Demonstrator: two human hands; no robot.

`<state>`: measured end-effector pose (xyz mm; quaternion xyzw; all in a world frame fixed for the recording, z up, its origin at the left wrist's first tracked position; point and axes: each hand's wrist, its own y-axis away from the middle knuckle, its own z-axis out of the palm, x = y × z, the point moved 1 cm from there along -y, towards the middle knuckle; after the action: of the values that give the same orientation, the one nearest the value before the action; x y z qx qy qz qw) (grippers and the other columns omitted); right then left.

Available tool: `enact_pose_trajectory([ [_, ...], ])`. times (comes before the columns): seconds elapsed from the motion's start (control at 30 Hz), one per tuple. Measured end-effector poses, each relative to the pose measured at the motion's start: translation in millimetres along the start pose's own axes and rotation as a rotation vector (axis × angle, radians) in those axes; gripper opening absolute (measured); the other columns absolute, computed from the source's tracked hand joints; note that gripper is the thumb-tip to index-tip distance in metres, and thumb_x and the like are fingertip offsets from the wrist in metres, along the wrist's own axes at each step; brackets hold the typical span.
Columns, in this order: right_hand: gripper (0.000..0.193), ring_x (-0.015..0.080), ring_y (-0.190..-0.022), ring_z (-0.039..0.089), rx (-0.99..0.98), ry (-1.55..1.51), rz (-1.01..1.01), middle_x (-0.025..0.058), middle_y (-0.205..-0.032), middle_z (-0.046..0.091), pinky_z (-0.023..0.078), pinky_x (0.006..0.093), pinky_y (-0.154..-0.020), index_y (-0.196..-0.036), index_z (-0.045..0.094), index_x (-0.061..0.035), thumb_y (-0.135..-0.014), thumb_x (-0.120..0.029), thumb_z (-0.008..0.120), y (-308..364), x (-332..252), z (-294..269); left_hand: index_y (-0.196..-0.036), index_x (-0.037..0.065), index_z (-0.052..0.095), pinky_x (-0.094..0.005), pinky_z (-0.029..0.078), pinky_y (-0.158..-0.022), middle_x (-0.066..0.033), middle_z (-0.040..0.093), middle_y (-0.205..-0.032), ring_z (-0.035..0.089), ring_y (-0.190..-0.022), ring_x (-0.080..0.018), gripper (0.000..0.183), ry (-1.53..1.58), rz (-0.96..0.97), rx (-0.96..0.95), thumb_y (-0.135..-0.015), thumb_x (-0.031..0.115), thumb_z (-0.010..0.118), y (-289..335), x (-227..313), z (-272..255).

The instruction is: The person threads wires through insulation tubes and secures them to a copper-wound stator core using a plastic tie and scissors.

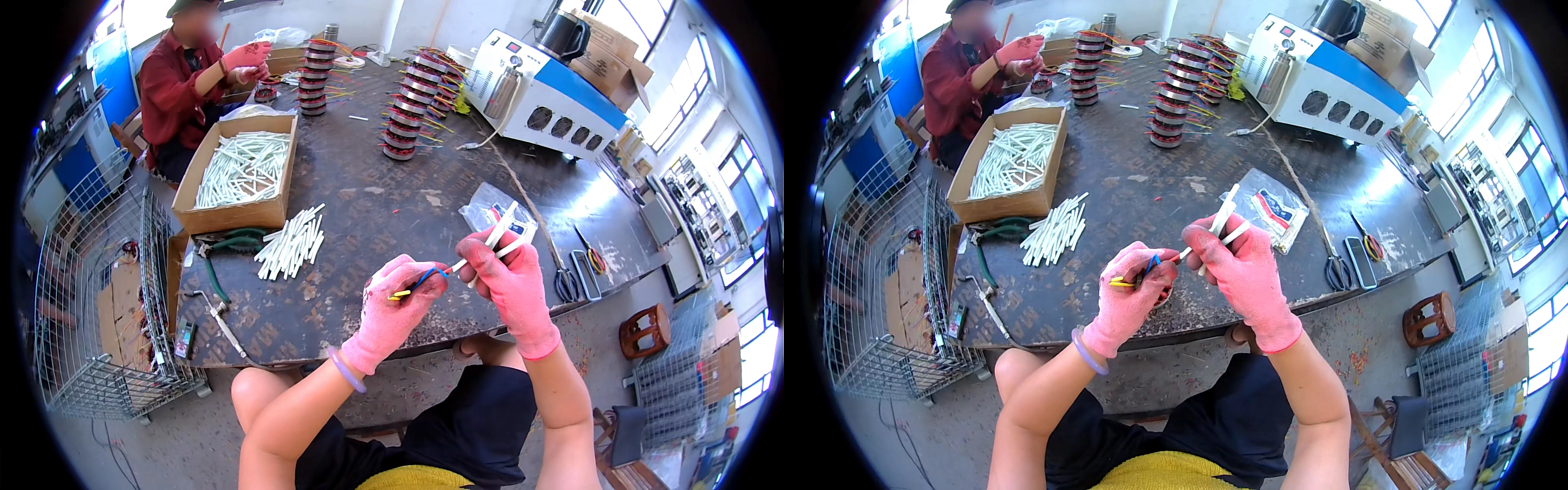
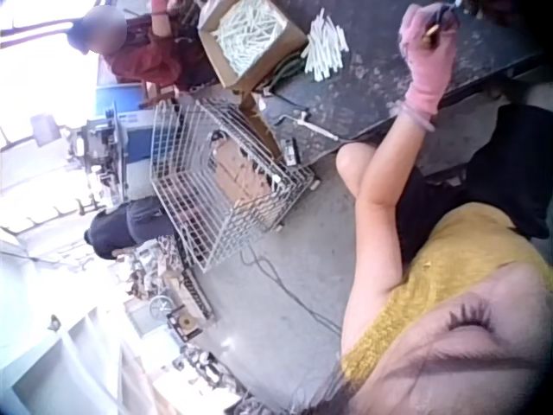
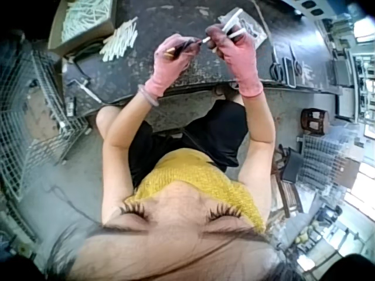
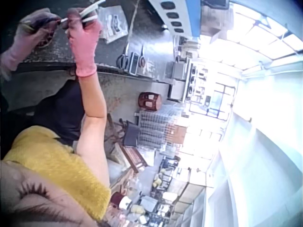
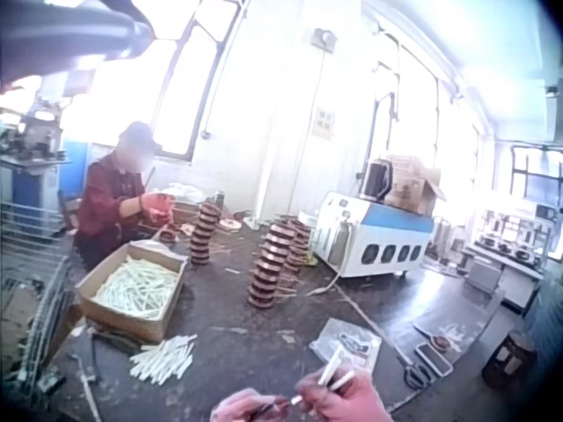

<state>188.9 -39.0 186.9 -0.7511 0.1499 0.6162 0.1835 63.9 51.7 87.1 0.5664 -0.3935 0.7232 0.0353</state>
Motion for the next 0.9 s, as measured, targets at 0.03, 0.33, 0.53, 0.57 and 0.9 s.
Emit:
enact_pose_trajectory([
  [0.03,0.019,0.0018,-0.059,0.049,0.000,-0.015,-0.004,-0.0004,-0.071,0.062,0.038,0.0184,-0.053,-0.104,0.066,-0.0020,-0.096,-0.020,0.063,0.3,0.2,2.6,-0.103,0.000,0.070,-0.0226,0.046,-0.058,-0.0021,0.059,-0.084,0.057,-0.069,-0.0070,0.015,0.013,-0.010,-0.002,-0.089,-0.002,0.065,1.1,-1.7,0.9],
  [0.33,0.034,0.0013,-0.058,0.046,-0.107,-0.127,0.038,-0.0016,-0.078,0.061,0.034,0.0179,-0.052,-0.126,0.061,-0.0039,-0.099,-0.024,0.061,-1.5,-2.6,-5.3,-0.108,-0.002,0.067,-0.0210,0.043,-0.068,0.0022,0.057,-0.086,0.051,-0.076,-0.0047,0.015,0.254,-0.129,0.067,-0.095,0.006,0.062,0.7,-4.0,3.0],
  [0.53,0.031,0.0008,-0.062,0.045,-0.148,-0.139,0.009,-0.0012,-0.085,0.063,0.035,0.0184,-0.054,-0.121,0.063,-0.0019,-0.098,-0.023,0.062,-4.6,-4.0,-19.9,-0.106,0.000,0.070,-0.0235,0.042,-0.065,0.0000,0.055,-0.081,0.051,-0.074,-0.0073,0.015,0.268,-0.179,0.075,-0.092,0.006,0.065,3.3,-7.2,3.2],
  [0.57,0.030,0.0009,-0.063,0.046,-0.135,-0.107,-0.002,-0.0014,-0.086,0.063,0.036,0.0185,-0.055,-0.119,0.064,-0.0015,-0.097,-0.021,0.064,-5.4,-7.8,-19.1,-0.105,0.000,0.070,-0.0236,0.042,-0.065,-0.0002,0.055,-0.081,0.052,-0.074,-0.0076,0.015,0.265,-0.173,0.076,-0.092,0.006,0.065,3.1,-6.5,3.8],
  [0.9,0.020,0.0023,-0.069,0.051,-0.117,-0.033,-0.089,-0.0025,-0.081,0.062,0.041,0.0200,-0.060,-0.106,0.067,-0.0004,-0.094,-0.016,0.068,-10.3,-11.0,-11.5,-0.108,-0.001,0.067,-0.0215,0.042,-0.067,0.0009,0.058,-0.088,0.051,-0.076,-0.0055,0.016,0.234,-0.145,0.029,-0.095,0.006,0.062,2.7,-7.7,3.8],
])
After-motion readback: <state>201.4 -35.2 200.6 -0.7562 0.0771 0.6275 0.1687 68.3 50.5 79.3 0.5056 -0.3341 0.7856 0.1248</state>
